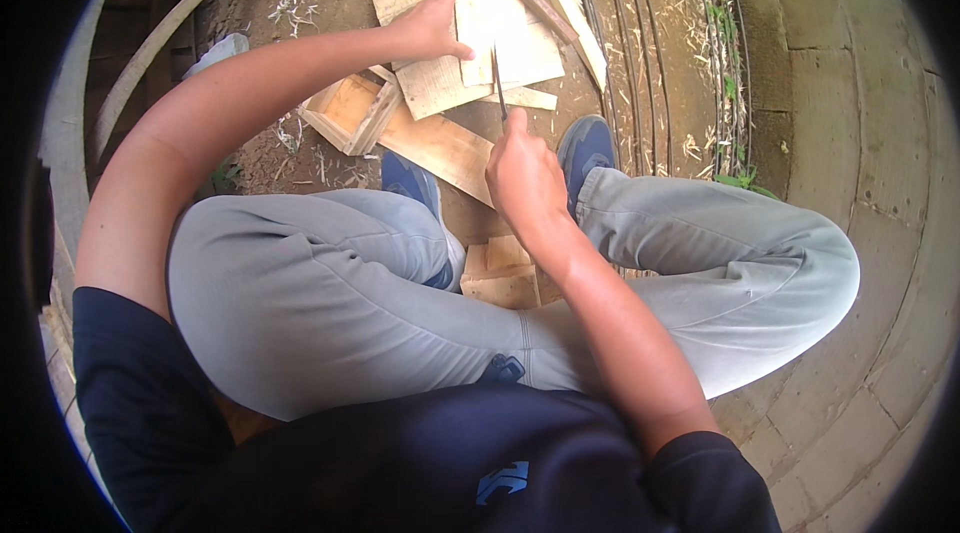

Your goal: The person sits on the ground and uses a knife and hammer to carve and shape small pieces of wood. They repeatedly strike the knife with the hammer to split and refine the wood pieces.

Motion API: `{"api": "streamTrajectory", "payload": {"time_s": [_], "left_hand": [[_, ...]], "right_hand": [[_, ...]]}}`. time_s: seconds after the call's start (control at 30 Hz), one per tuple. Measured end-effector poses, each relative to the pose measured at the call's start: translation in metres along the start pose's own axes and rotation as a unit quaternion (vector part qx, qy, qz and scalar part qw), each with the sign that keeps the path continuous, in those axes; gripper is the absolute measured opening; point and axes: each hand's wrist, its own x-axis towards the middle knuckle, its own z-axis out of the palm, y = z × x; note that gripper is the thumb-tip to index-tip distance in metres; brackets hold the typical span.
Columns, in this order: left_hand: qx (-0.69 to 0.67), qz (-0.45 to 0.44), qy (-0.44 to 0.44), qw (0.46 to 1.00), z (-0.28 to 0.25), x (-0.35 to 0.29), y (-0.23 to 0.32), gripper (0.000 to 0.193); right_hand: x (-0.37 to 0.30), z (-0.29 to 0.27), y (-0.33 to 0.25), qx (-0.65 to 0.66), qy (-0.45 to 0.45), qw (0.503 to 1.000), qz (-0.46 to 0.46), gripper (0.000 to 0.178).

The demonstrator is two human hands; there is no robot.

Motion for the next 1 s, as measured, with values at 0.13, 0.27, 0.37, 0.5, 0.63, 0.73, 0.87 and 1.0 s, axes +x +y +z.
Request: {"api": "streamTrajectory", "payload": {"time_s": [0.13, 0.27, 0.37, 0.5, 0.63, 0.73, 0.87, 1.0], "left_hand": [[0.011, 0.001, 0.014, 1.0, 0.0, -0.004, -0.003, 0.111], [0.005, -0.008, 0.076, 0.997, 0.002, -0.015, 0.005, 0.085], [-0.026, -0.013, 0.07, 0.997, 0.005, -0.032, 0.011, 0.056], [-0.111, -0.004, -0.141, 0.984, 0.015, -0.059, 0.014, 0.048], [-0.277, -0.073, -0.234, 0.929, 0.025, -0.089, 0.053, 0.064], [-0.305, -0.065, -0.285, 0.906, 0.025, -0.098, 0.06, 0.069], [-0.316, -0.057, -0.289, 0.902, 0.026, -0.097, 0.052, 0.067], [-0.291, -0.101, -0.322, 0.895, 0.01, -0.079, 0.029, 0.069]], "right_hand": [[0.004, -0.005, -0.012, -0.027, 0.006, 1.0, -0.001, 0.024], [0.009, -0.01, -0.018, -0.04, -0.002, 0.999, 0.006, 0.026], [0.012, -0.01, -0.02, -0.049, -0.003, 0.999, 0.015, 0.027], [0.011, -0.005, -0.025, -0.043, 0.01, 0.999, 0.019, 0.026], [0.009, -0.014, -0.029, 0.008, -0.002, 1.0, 0.024, 0.027], [0.012, -0.014, -0.032, 0.036, -0.001, 0.999, 0.035, 0.029], [0.021, -0.005, -0.036, 0.076, 0.01, 0.995, 0.061, 0.033], [0.043, 0.005, -0.053, 0.136, -0.017, 0.986, 0.091, 0.043]]}}
